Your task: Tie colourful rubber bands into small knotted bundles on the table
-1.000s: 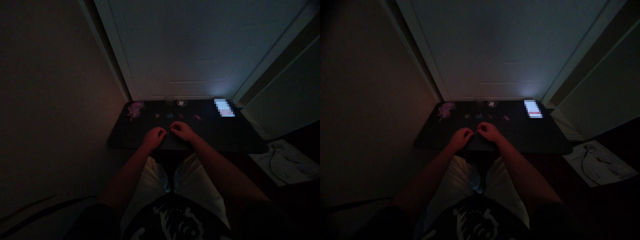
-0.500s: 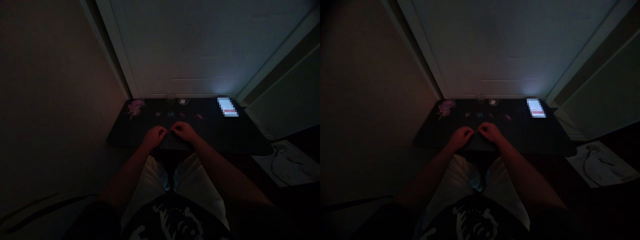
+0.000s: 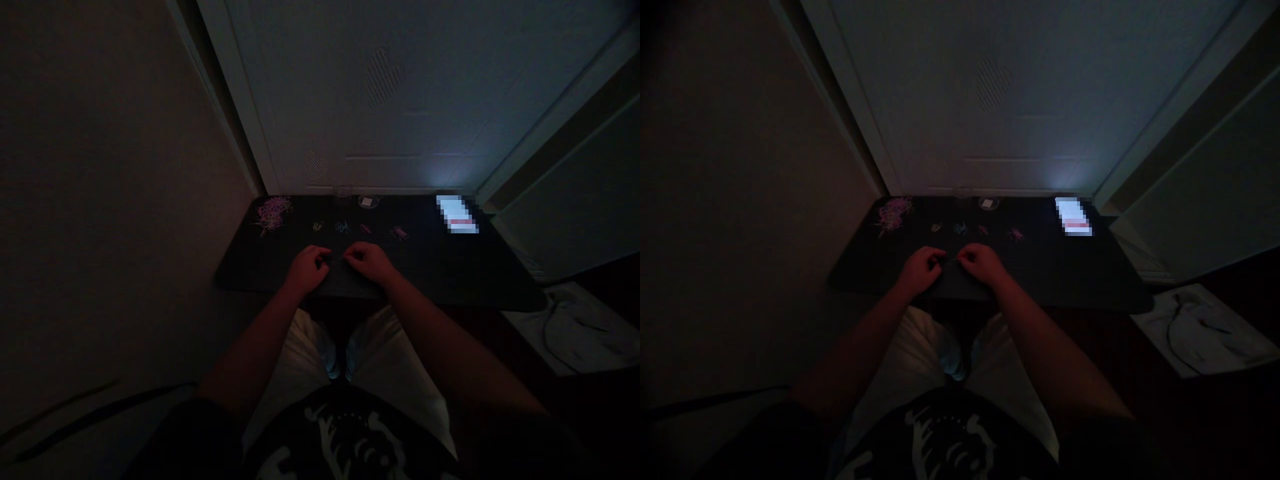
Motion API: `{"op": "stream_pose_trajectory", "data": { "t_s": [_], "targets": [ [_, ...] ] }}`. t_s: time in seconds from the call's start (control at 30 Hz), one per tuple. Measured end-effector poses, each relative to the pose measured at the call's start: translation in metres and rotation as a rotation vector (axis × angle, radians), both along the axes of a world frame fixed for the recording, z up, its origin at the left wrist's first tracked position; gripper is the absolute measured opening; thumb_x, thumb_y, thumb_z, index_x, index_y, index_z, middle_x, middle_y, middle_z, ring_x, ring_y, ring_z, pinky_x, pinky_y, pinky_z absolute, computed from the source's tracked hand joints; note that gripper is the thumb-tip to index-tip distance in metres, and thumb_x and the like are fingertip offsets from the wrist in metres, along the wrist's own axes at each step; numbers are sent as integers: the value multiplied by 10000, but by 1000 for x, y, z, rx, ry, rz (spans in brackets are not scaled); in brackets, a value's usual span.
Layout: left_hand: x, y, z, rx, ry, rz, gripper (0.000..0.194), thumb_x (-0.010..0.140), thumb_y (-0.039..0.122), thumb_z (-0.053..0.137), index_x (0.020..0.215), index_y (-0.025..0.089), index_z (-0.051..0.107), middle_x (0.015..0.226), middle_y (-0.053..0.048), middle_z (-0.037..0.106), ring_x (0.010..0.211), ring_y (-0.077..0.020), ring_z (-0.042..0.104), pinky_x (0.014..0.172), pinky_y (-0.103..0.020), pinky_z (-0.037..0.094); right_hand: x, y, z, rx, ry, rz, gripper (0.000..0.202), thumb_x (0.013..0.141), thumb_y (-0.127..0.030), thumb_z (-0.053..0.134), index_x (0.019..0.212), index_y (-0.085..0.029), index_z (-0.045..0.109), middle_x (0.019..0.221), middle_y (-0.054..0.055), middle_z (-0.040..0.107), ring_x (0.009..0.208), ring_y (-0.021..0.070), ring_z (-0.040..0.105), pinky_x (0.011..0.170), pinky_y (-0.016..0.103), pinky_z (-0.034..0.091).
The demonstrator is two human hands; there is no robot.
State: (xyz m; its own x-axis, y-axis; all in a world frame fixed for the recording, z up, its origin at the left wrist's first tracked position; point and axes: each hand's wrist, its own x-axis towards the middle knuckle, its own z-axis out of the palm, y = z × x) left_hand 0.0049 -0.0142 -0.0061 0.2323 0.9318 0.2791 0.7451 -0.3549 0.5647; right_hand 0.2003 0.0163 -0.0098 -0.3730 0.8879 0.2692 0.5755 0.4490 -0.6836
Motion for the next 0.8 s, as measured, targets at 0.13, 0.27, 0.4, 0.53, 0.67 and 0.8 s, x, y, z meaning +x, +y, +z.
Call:
{"op": "stream_pose_trajectory", "data": {
  "t_s": [0.13, 0.27, 0.4, 0.53, 0.67, 0.8],
  "targets": [
    [1, 1, -3, 32, 29, 1, 226, 761, 215, 548, 951, 194, 669, 981, -48, 626, 934, -173, 575, 884, -316, 464, -2, -1, 1, 28, -102, 19, 146, 772, -241, 573, 809, -186, 703, 760, 22, 639, 655, 115, 534, 609, 231, 377],
    [1, 1, -4, 49, 33, -9, 198, 783, 231, 538, 918, 195, 678, 967, -46, 633, 942, -174, 574, 887, -321, 457, -4, 0, 1, 54, -191, 36, 166, 789, -254, 568, 848, -207, 715, 799, 26, 656, 698, 127, 555, 635, 240, 378],
    [1, 1, -4, 45, 34, -33, 205, 792, 226, 532, 935, 204, 676, 971, -40, 637, 943, -171, 573, 881, -320, 454, -5, 0, 2, 69, -263, 33, 177, 798, -272, 564, 867, -222, 719, 814, 26, 665, 712, 135, 564, 637, 245, 374],
    [1, 1, -3, 33, 46, -49, 217, 792, 235, 540, 963, 211, 672, 999, -43, 635, 965, -176, 568, 892, -328, 446, -6, -1, 2, 80, -297, 16, 191, 809, -285, 552, 888, -231, 718, 837, 27, 671, 732, 142, 573, 654, 251, 379],
    [2, 2, -3, 48, 50, -56, 178, 799, 243, 534, 903, 210, 675, 973, -37, 635, 944, -171, 569, 882, -322, 444, -6, -1, 3, 79, -314, 12, 195, 813, -290, 545, 892, -237, 716, 843, 23, 674, 742, 146, 579, 659, 254, 384],
    [3, 2, -4, 45, 63, -51, 150, 802, 256, 533, 855, 205, 664, 951, -38, 631, 925, -170, 568, 864, -314, 447, -5, -1, 3, 76, -320, 22, 199, 818, -283, 536, 892, -235, 714, 852, 23, 677, 751, 147, 585, 665, 254, 386]
  ]
}}
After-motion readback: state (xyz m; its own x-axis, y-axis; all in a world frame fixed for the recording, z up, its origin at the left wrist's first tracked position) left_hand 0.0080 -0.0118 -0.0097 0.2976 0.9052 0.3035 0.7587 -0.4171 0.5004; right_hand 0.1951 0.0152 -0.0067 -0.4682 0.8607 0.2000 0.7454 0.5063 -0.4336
